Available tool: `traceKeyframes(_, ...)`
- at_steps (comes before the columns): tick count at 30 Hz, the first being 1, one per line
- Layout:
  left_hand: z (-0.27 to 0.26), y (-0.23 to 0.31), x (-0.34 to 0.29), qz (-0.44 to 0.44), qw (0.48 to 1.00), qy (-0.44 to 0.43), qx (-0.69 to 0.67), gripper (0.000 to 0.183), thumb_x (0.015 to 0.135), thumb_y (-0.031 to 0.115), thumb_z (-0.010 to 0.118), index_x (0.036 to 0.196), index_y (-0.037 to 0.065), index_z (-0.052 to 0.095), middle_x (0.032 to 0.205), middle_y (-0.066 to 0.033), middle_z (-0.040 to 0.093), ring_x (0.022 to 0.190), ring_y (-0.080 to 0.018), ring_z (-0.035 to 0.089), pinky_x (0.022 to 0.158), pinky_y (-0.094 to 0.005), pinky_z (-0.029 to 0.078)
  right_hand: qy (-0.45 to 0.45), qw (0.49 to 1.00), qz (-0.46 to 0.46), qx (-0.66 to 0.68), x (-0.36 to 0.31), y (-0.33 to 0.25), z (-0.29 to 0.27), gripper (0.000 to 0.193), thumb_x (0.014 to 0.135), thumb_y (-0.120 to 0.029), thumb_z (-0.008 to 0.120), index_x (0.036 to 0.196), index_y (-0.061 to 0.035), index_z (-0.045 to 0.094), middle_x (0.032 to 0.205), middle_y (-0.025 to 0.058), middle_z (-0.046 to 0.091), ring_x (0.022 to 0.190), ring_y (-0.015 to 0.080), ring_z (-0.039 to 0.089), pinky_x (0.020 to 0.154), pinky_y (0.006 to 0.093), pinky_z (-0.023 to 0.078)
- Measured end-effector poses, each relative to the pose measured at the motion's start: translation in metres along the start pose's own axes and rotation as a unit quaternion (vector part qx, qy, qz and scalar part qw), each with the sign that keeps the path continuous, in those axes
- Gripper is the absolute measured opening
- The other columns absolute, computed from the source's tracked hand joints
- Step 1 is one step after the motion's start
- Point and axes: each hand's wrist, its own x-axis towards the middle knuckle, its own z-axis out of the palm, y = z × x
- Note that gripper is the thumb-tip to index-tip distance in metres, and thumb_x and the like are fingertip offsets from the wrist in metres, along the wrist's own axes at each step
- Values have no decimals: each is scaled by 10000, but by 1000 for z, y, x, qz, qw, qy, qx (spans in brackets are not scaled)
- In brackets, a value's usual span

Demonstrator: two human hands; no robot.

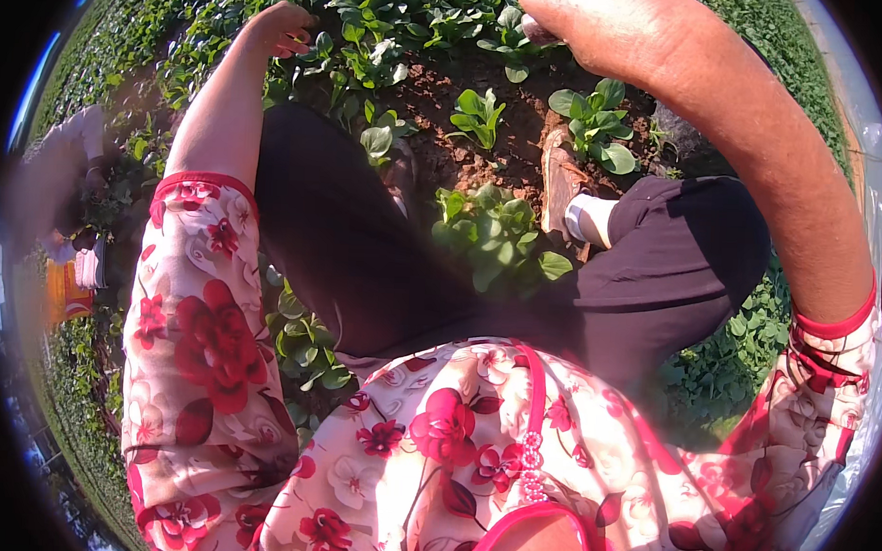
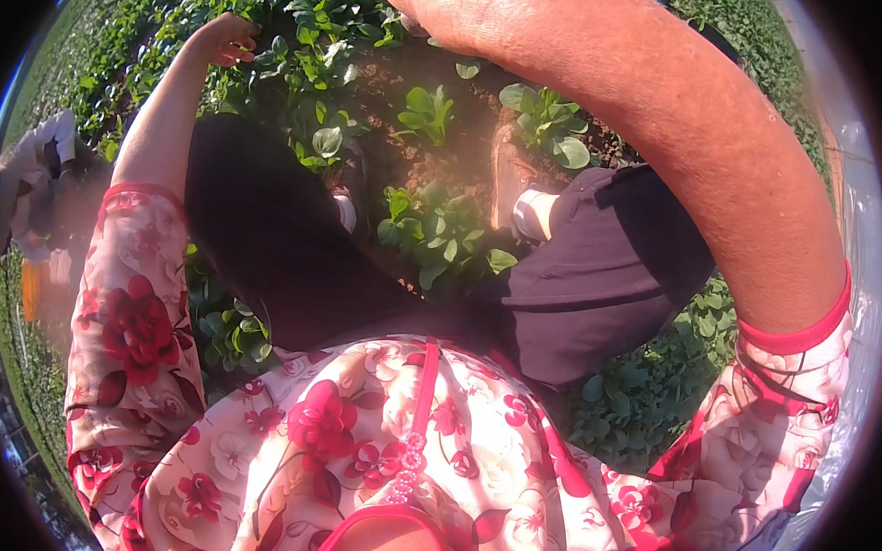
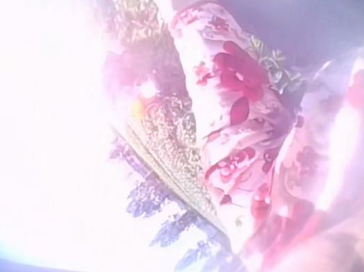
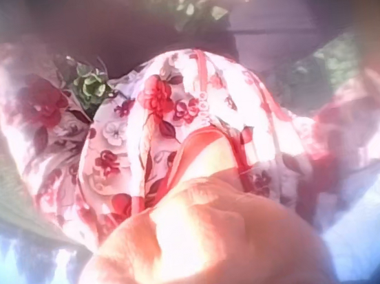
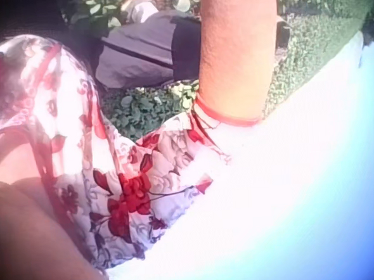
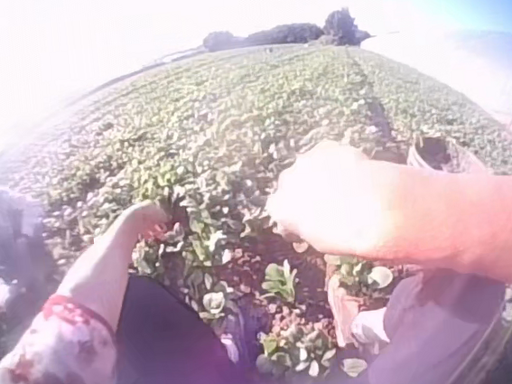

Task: The person weeds a crop field by hand and using a hand tool, pulling unwanted plants from the soil and placing them into a bucket.

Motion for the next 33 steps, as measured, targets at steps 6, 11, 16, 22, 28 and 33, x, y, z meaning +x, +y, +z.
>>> traceKeyframes(6, -24, -76, 12, -47, 977, 92, -187, 172, 869, 200, 605, 941, 47, 578, 765, -76, 640, 591, -199, 665, 404, -317, 419, -58, 998, 24, -23, 53, 10, 39, 71, 747, -145, 656, 772, -123, 719, 758, 119, 674, 772, 298, 677, 684, 410, 537)
traceKeyframes(11, -13, -171, 31, 175, 900, -77, 392, 155, 747, 165, 691, 832, 39, 663, 700, -98, 665, 613, -234, 665, 525, -330, 508, -63, 996, -14, 55, 115, 25, 76, 114, 719, -107, 669, 811, -160, 711, 769, 114, 677, 766, 299, 676, 680, 408, 537)
traceKeyframes(16, 10, -130, 48, 2, 997, 76, 29, 141, 746, 141, 624, 845, 57, 678, 728, -146, 670, 689, -299, 669, 622, -370, 534, -72, 969, 38, 234, 185, 29, 113, 152, 709, -84, 650, 856, -111, 678, 793, 119, 679, 797, 328, 661, 701, 433, 525)
traceKeyframes(22, 76, -96, 77, 236, 884, 86, 394, 169, 780, 178, 601, 902, 107, 695, 1004, -113, 676, 1008, -296, 638, 880, -431, 473, -177, 921, 0, 347, 278, -9, 204, 160, 752, -124, 645, 908, -127, 682, 862, 104, 695, 861, 308, 661, 756, 418, 523)
traceKeyframes(28, 85, -143, 65, 44, 780, 4, 624, 286, 874, 229, 560, 1074, 82, 701, 1055, -111, 671, 1010, -269, 583, 902, -473, 321, -187, 893, 18, 408, 355, -52, 279, 192, 765, -165, 677, 952, -123, 680, 880, 126, 692, 870, 329, 660, 759, 434, 519)
traceKeyframes(33, 89, -154, 29, -16, 843, 10, 538, 281, 875, 213, 517, 1048, 71, 686, 1026, -111, 652, 1004, -248, 586, 872, -430, 346, -119, 855, 133, 487, 364, -74, 305, 236, 786, -201, 690, 1007, -120, 684, 909, 148, 693, 886, 342, 661, 782, 439, 518)
